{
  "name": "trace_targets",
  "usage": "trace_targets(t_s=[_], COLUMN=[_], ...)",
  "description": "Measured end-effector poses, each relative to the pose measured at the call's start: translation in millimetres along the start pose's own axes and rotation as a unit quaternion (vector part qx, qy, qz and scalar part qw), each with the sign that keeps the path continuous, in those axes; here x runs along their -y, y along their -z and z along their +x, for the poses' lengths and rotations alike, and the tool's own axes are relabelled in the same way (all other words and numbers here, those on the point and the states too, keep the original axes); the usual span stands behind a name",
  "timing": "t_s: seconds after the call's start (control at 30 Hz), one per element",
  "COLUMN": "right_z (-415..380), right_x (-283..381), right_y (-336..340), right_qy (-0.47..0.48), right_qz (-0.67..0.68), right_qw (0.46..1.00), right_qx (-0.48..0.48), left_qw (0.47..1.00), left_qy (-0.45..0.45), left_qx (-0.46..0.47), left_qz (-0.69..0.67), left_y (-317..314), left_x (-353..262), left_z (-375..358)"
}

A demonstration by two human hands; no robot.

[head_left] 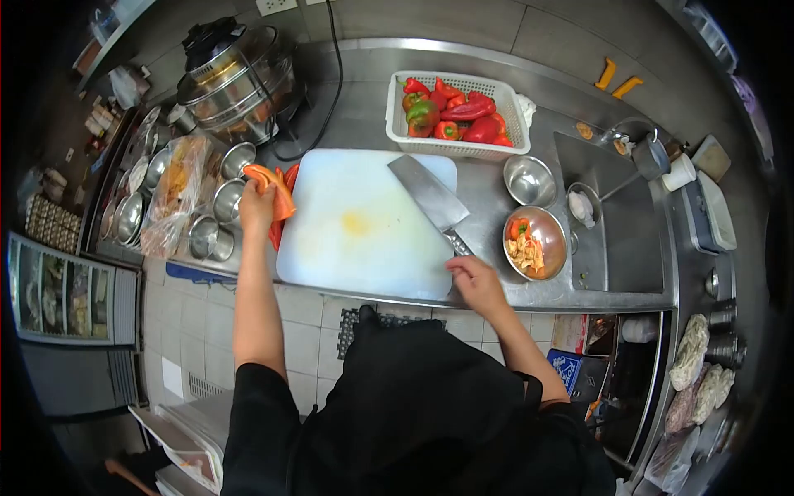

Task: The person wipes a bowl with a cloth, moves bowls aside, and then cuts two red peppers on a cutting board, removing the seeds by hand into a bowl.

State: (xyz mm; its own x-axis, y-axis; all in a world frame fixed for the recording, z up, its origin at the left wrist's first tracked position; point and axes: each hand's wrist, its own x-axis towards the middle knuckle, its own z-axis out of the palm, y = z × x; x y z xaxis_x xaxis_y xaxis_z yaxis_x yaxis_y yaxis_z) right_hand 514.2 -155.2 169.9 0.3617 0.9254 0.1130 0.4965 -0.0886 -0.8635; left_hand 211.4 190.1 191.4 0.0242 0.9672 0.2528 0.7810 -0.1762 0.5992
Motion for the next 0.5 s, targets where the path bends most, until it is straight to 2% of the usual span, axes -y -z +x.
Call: trace_targets(t_s=[0.07,0.13,0.17,0.23,0.27,0.37,0.4,0.43,0.47,0.5], right_z=[11.5,18.3,20.3,24.1,22.5,20.5,21.3,22.1,22.2,22.3], right_x=[3.7,4.0,1.8,-4.0,-7.5,-10.9,-8.4,-6.7,-11.7,-13.3], right_y=[-24.3,-42.6,-52.2,-69.2,-76.7,-94.6,-97.0,-99.1,-101.2,-102.2], right_qy=[0.011,0.02,0.017,0.012,0.004,0.008,0.018,0.029,0.036,0.035], right_qz=[-0.017,-0.033,-0.039,-0.048,-0.073,-0.126,-0.153,-0.18,-0.188,-0.194], right_qw=[1.0,0.999,0.999,0.998,0.996,0.986,0.98,0.973,0.97,0.969], right_qx=[0.004,0.013,-0.001,-0.024,-0.046,-0.111,-0.125,-0.14,-0.146,-0.151], left_qw=[1.0,0.975,0.975,0.952,0.967,0.974,0.963,0.956,0.94,0.938], left_qy=[-0.017,-0.05,-0.054,-0.066,-0.068,-0.208,-0.252,-0.247,-0.263,-0.267], left_qx=[0.008,0.129,0.131,0.122,0.114,0.073,0.094,0.134,0.186,0.188], left_qz=[0.023,0.176,0.17,0.273,0.22,0.06,-0.032,-0.087,-0.114,-0.12], left_y=[-3.4,-7.6,-6.4,7.3,14.5,-5.6,-19.9,-33.1,-36.3,-37.4], left_x=[15.4,25.2,21.3,-10.6,-31.1,-62.0,-76.8,-98.1,-126.0,-127.4], left_z=[21.1,34.6,34.9,27.6,25.4,34.4,40.1,39.9,37.1,42.9])
